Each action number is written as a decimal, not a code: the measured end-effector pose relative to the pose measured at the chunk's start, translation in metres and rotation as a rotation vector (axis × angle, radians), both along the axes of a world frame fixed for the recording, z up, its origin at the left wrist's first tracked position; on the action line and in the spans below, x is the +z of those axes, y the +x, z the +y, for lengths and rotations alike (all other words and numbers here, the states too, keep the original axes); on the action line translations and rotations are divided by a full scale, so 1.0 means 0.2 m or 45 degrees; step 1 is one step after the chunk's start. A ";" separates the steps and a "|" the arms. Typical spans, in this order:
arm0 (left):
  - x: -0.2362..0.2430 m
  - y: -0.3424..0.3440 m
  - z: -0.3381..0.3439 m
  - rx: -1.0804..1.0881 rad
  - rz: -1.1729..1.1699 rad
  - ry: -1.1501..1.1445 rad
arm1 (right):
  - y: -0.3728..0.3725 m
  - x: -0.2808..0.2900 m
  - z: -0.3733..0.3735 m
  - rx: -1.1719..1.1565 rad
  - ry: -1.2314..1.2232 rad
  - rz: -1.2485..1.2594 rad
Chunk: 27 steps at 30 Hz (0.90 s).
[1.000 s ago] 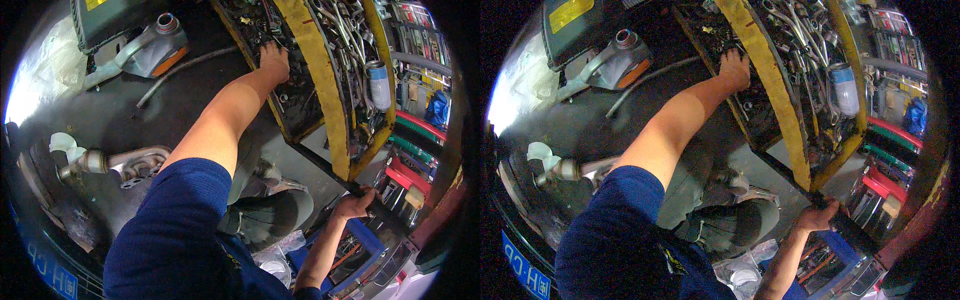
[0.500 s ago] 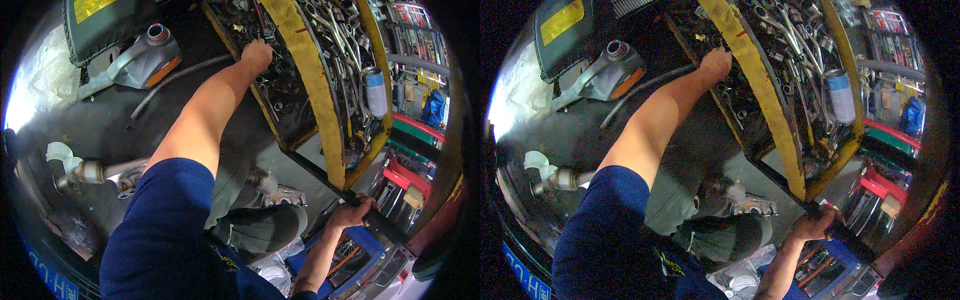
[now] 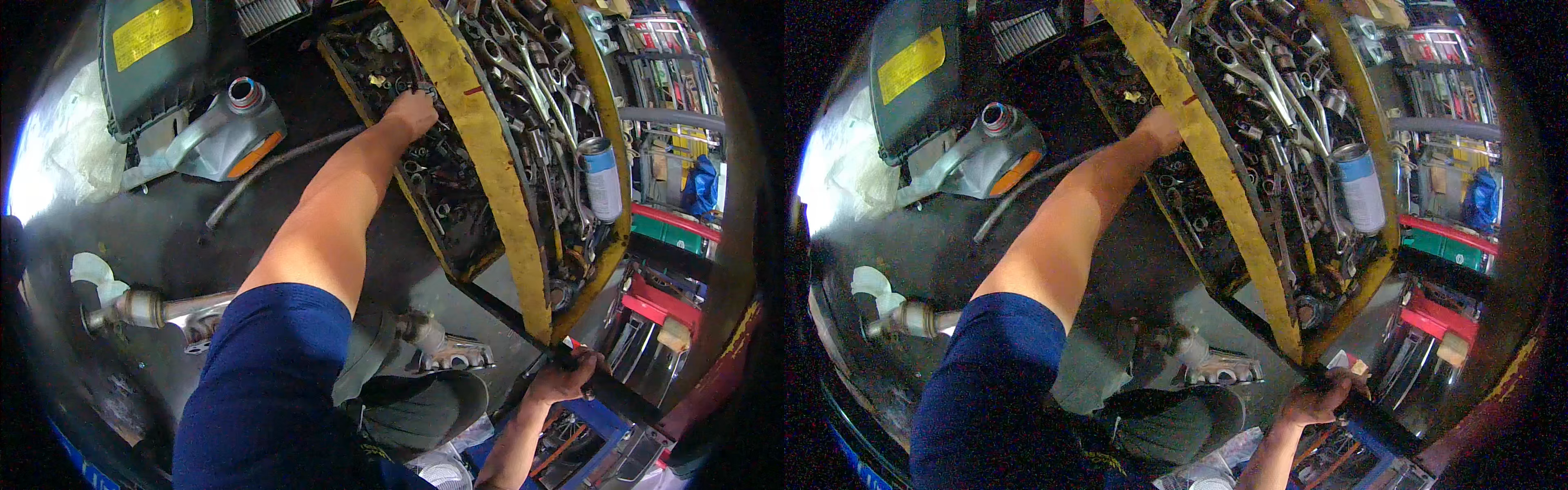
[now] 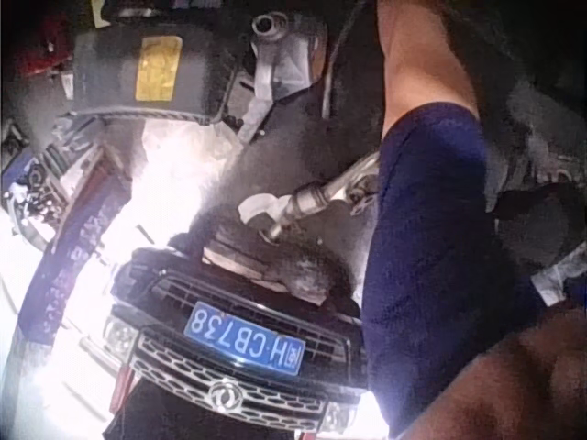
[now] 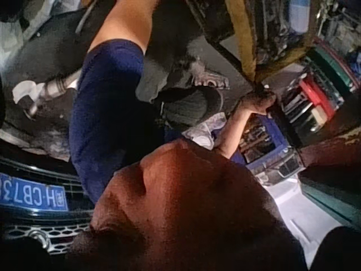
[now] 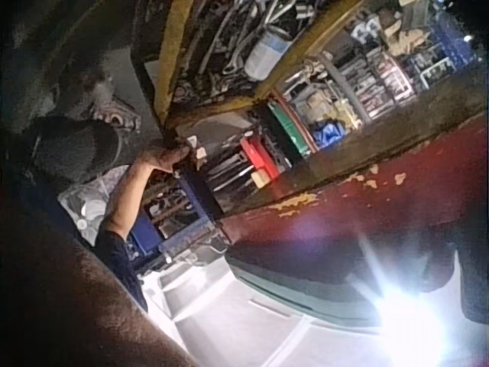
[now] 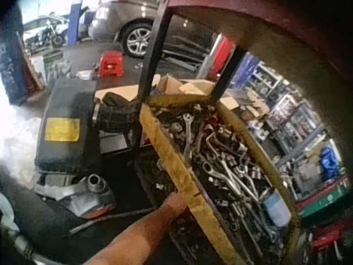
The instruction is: The person walks through a garage, then squats to remove a bolt from a metal bar under a car. They then sit on the floor and use a wrench to loosen a bolt on an exhaust pipe, removing the bolt and placing it in a tool tray.
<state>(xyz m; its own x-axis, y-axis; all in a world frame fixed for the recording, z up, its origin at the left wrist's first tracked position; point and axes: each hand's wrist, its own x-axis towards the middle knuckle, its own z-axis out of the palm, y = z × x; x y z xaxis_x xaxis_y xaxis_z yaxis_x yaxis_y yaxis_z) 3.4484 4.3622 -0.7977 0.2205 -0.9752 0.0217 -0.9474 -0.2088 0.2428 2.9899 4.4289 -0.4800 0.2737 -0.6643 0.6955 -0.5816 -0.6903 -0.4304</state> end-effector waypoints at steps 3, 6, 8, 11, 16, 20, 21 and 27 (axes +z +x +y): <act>-0.13 -0.01 -0.03 0.040 0.033 -0.113 | 0.00 0.00 0.00 0.033 0.119 -0.168; -0.11 -0.03 0.00 0.172 0.216 -0.144 | 0.04 0.02 0.01 0.087 0.334 -0.374; 0.00 -0.04 0.05 0.240 0.294 -0.271 | 0.09 0.04 0.02 0.044 0.394 -0.525; 0.22 -0.06 0.21 0.330 0.696 -0.504 | 0.18 0.05 0.03 -0.034 0.341 -0.627; 0.48 -0.12 0.62 0.518 2.684 -0.723 | 0.23 0.04 0.06 -0.171 0.010 -0.267; 0.53 -0.11 0.90 0.339 3.026 -0.756 | 0.17 0.04 0.06 -0.221 0.320 -0.683; 0.53 -0.11 0.96 0.282 3.076 -0.758 | 0.16 0.04 0.05 -0.177 0.323 -0.662; 0.51 -0.09 1.21 0.110 3.234 -0.791 | 0.11 0.05 0.05 -0.122 0.299 -0.484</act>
<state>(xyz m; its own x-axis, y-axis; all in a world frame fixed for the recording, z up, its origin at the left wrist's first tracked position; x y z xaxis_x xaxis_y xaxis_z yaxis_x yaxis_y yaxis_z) 3.4312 4.6039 -0.6956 0.2782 -0.9579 -0.0712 0.9279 0.2489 0.2775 3.0120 4.4379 -0.4700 -0.0424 -0.8259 0.5622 -0.4083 -0.4993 -0.7642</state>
